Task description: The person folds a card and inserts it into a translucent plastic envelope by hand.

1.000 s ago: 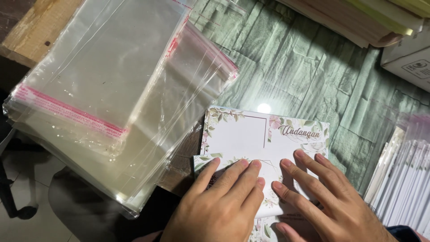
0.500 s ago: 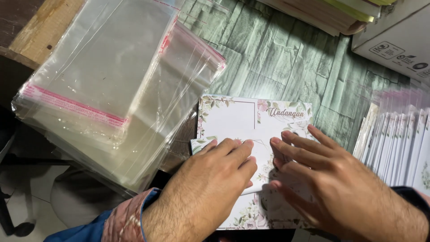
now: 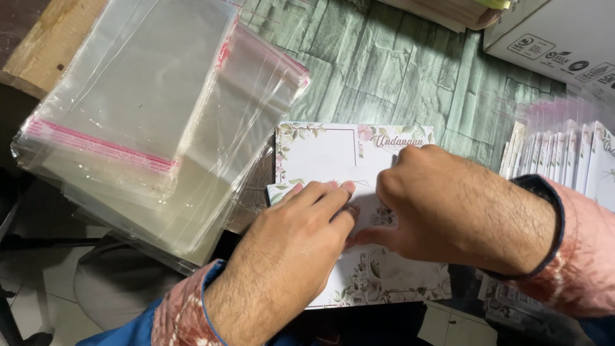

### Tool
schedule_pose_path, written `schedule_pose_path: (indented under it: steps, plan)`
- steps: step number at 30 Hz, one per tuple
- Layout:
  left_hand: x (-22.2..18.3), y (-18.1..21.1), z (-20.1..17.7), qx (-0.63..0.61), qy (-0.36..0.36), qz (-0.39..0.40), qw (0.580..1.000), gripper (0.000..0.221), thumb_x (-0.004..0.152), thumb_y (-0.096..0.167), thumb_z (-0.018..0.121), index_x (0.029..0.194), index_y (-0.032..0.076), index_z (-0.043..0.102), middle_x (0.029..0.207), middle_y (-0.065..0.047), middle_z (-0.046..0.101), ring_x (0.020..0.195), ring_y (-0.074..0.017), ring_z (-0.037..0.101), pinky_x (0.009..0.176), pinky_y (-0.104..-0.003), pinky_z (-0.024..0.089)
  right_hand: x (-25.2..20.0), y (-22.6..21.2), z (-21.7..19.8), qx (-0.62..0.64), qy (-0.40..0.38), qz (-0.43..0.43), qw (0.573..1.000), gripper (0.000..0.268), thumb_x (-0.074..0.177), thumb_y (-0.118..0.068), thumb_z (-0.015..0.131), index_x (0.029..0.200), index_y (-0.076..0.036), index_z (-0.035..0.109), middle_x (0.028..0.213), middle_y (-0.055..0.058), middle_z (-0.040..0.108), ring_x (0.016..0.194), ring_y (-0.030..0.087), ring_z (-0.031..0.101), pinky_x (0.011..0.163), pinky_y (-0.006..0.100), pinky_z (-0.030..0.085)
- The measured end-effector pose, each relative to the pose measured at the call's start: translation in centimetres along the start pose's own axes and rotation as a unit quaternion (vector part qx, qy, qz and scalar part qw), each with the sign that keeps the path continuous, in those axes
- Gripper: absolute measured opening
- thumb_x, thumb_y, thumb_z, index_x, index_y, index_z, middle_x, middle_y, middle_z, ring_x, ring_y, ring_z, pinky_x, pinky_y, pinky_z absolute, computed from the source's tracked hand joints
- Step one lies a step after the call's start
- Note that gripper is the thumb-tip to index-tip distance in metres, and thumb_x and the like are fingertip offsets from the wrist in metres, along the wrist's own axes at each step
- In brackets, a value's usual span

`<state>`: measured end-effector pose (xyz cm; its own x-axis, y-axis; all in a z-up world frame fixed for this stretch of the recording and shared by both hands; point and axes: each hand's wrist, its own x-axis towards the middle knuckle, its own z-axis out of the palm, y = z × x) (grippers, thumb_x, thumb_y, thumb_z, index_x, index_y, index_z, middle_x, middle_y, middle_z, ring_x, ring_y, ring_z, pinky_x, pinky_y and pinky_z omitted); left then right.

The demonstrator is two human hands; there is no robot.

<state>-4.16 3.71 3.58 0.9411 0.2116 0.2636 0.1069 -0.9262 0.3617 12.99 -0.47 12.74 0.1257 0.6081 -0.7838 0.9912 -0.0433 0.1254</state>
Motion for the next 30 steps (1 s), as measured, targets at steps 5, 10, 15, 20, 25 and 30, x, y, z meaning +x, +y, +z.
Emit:
schedule_pose_path:
  steps: [5, 10, 15, 20, 25, 30]
  plan:
    - [-0.8, 1.8, 0.5, 0.061, -0.006, -0.061, 0.996, 0.053, 0.084, 0.049, 0.074, 0.116, 0.008, 0.067, 0.142, -0.012, 0.060, 0.134, -0.0278, 0.052, 0.106, -0.054, 0.042, 0.7, 2.5, 6.2, 0.045, 0.224, -0.109, 0.968, 0.059, 0.094, -0.074, 0.065, 0.093, -0.015, 0.067, 0.084, -0.002, 0.071, 0.066, 0.018, 0.069, 0.075, 0.036, 0.057]
    - [-1.3, 2.2, 1.9, 0.101, 0.011, -0.075, 0.992, 0.066, 0.084, 0.055, 0.072, 0.130, 0.008, 0.064, 0.148, -0.012, 0.058, 0.136, -0.0260, 0.050, 0.109, -0.052, 0.040, 0.6, 3.9, 9.0, 0.038, 0.378, -0.184, 0.907, 0.076, 0.088, -0.064, 0.070, 0.132, -0.003, 0.058, 0.122, 0.018, 0.070, 0.106, 0.039, 0.070, 0.103, 0.050, 0.052]
    - [-1.3, 2.0, 3.3, 0.162, 0.061, -0.059, 0.983, 0.066, 0.068, 0.060, 0.085, 0.114, 0.015, 0.068, 0.139, -0.009, 0.064, 0.131, -0.0253, 0.058, 0.102, -0.054, 0.046, 0.5, 4.6, 9.6, 0.066, 0.422, -0.217, 0.878, 0.076, 0.084, -0.052, 0.075, 0.138, -0.002, 0.056, 0.136, 0.018, 0.066, 0.124, 0.037, 0.064, 0.106, 0.048, 0.052]
    - [-1.1, 1.7, 3.7, 0.170, 0.077, -0.049, 0.981, 0.062, 0.074, 0.064, 0.082, 0.112, 0.017, 0.068, 0.137, -0.008, 0.067, 0.128, -0.0238, 0.060, 0.100, -0.053, 0.046, 0.9, 4.1, 10.5, 0.120, 0.439, -0.220, 0.863, 0.070, 0.084, -0.049, 0.077, 0.131, -0.001, 0.060, 0.132, 0.017, 0.069, 0.127, 0.036, 0.065, 0.111, 0.049, 0.050]
    - [-0.1, 1.7, 3.1, 0.187, 0.068, -0.043, 0.979, 0.045, 0.087, 0.061, 0.072, 0.103, 0.019, 0.066, 0.132, -0.007, 0.069, 0.121, -0.0231, 0.063, 0.093, -0.052, 0.048, 0.9, 3.9, 10.5, 0.145, 0.458, -0.203, 0.853, 0.066, 0.083, -0.045, 0.078, 0.127, 0.000, 0.062, 0.129, 0.016, 0.071, 0.131, 0.031, 0.063, 0.114, 0.046, 0.048]
    - [0.3, 1.5, 3.6, 0.211, 0.089, -0.034, 0.973, 0.043, 0.097, 0.054, 0.061, 0.119, 0.018, 0.068, 0.123, -0.007, 0.070, 0.111, -0.0229, 0.066, 0.091, -0.049, 0.050, 0.9, 4.2, 10.6, 0.160, 0.450, -0.219, 0.851, 0.060, 0.085, -0.044, 0.077, 0.123, 0.001, 0.063, 0.134, 0.013, 0.070, 0.132, 0.032, 0.062, 0.114, 0.046, 0.047]
